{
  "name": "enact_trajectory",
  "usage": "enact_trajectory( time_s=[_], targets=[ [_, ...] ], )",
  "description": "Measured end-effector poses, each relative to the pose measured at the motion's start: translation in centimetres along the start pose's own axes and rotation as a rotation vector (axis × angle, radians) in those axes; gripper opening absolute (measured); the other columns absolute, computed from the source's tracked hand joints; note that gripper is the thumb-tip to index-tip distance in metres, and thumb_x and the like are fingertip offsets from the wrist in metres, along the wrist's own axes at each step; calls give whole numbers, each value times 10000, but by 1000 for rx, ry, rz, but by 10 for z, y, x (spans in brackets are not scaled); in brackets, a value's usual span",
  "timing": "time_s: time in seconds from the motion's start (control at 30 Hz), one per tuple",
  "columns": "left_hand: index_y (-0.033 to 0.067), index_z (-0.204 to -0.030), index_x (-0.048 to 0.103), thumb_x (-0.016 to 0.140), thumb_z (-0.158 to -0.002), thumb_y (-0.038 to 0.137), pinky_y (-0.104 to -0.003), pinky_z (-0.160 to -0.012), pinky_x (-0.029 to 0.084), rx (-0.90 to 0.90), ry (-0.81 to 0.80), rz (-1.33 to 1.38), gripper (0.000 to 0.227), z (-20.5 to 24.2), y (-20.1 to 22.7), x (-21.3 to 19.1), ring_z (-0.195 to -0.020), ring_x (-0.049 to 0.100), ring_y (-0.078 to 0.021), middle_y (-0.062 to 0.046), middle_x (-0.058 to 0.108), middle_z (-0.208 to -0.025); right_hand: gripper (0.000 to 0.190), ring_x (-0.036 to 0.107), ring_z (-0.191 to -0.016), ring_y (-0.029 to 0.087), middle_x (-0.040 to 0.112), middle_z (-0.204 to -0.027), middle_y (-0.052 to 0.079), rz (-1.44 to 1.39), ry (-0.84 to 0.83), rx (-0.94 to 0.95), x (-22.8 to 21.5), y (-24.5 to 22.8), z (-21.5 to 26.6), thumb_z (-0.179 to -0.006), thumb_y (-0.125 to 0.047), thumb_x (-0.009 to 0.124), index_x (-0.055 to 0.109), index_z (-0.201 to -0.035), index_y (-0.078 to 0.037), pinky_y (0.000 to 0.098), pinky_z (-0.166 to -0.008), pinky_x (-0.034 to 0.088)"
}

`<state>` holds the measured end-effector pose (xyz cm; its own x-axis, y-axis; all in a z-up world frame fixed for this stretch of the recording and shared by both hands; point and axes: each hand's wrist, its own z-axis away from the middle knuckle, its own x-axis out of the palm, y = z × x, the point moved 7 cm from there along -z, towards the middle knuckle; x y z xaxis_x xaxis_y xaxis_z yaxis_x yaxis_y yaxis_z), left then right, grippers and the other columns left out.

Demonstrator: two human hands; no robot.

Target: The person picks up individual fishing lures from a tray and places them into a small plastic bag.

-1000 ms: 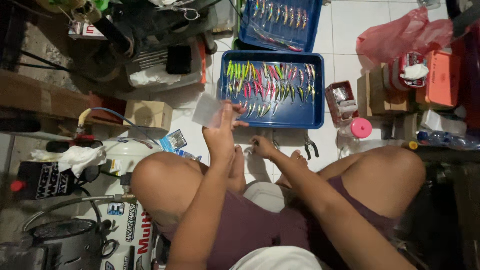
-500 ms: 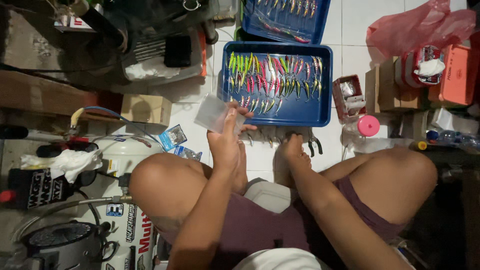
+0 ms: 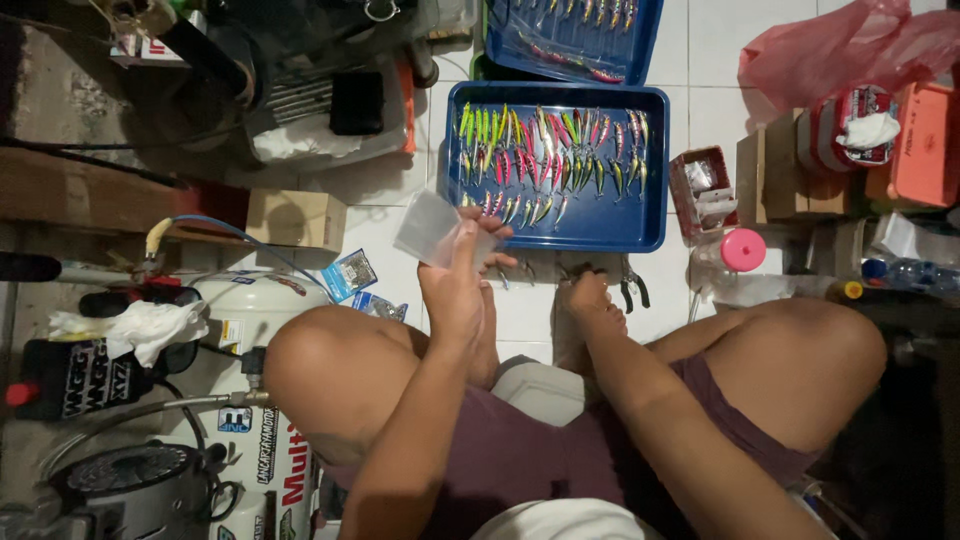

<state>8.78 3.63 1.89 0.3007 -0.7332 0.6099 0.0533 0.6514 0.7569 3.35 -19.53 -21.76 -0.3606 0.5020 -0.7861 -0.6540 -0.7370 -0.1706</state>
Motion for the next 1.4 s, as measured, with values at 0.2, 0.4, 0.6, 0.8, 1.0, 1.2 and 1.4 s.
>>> enact_trajectory(
  time_s=[0.2, 0.4, 0.6, 0.8, 1.0, 1.2, 1.4],
  targets=[
    [-84, -1129, 649, 617, -999, 27, -416, -555, 665, 58, 40, -18, 174, 0, 8, -2, -839, 767, -378, -262, 740, -972, 357, 587, -1247, 417, 638, -1262, 244, -160, -52, -331, 53, -28, -28, -1026, -251, 507, 691, -1239, -31, 503, -1029, 465],
    [-37, -1146, 627, 575, -1031, 124, -415, -620, 670, 56, 12, 20, 204, -2, 14, -5, -903, 753, -344, -223, 732, -993, 489, 406, -1454, 359, 487, -1542, 158, 533, -10, -868, 100, -65, 16, -1050, -240, 508, 469, -1529, -148, 454, -1160, 362],
    [-48, -1132, 683, 642, -1010, 97, -402, -694, 689, 163, 86, -114, 194, -1, 31, -4, -889, 762, -327, -232, 745, -971, 471, 428, -1445, 365, 432, -1566, 159, 499, -162, -964, 94, -63, 9, -1064, -160, 439, 396, -1533, -145, 455, -1201, 374],
    [-37, -1171, 664, 595, -1041, 186, -386, -781, 693, 162, 78, -2, 267, -4, 38, -6, -928, 761, -304, -209, 735, -953, 315, 754, -846, 317, 757, -821, 104, 27, -136, -745, 35, -119, 16, -909, -410, 642, 763, -922, -119, 448, -714, 577],
    [-78, -1091, 696, 653, -998, 66, -396, -755, 697, 208, 115, -75, 176, 0, 48, -5, -862, 772, -317, -246, 746, -943, 203, 728, -966, 356, 762, -919, 135, -570, 363, -426, -48, -70, -112, -893, -283, 743, 784, -1013, -125, 451, -830, 577],
    [-83, -1068, 704, 657, -992, 37, -413, -846, 684, 143, 116, -27, 150, -1, 26, -3, -891, 767, -314, -244, 744, -960, 274, 736, -956, 342, 771, -890, 93, -433, 376, -373, -42, -36, -158, -826, -399, 813, 788, -954, -158, 467, -836, 589],
    [-85, -1075, 710, 694, -967, 44, -463, -851, 676, 130, 136, -6, 169, 6, 26, 7, -902, 762, -333, -230, 743, -982, 208, 738, -947, 366, 768, -864, 113, -416, 369, -336, -46, -53, -143, -813, -302, 794, 777, -896, -112, 476, -830, 589]
  ],
)
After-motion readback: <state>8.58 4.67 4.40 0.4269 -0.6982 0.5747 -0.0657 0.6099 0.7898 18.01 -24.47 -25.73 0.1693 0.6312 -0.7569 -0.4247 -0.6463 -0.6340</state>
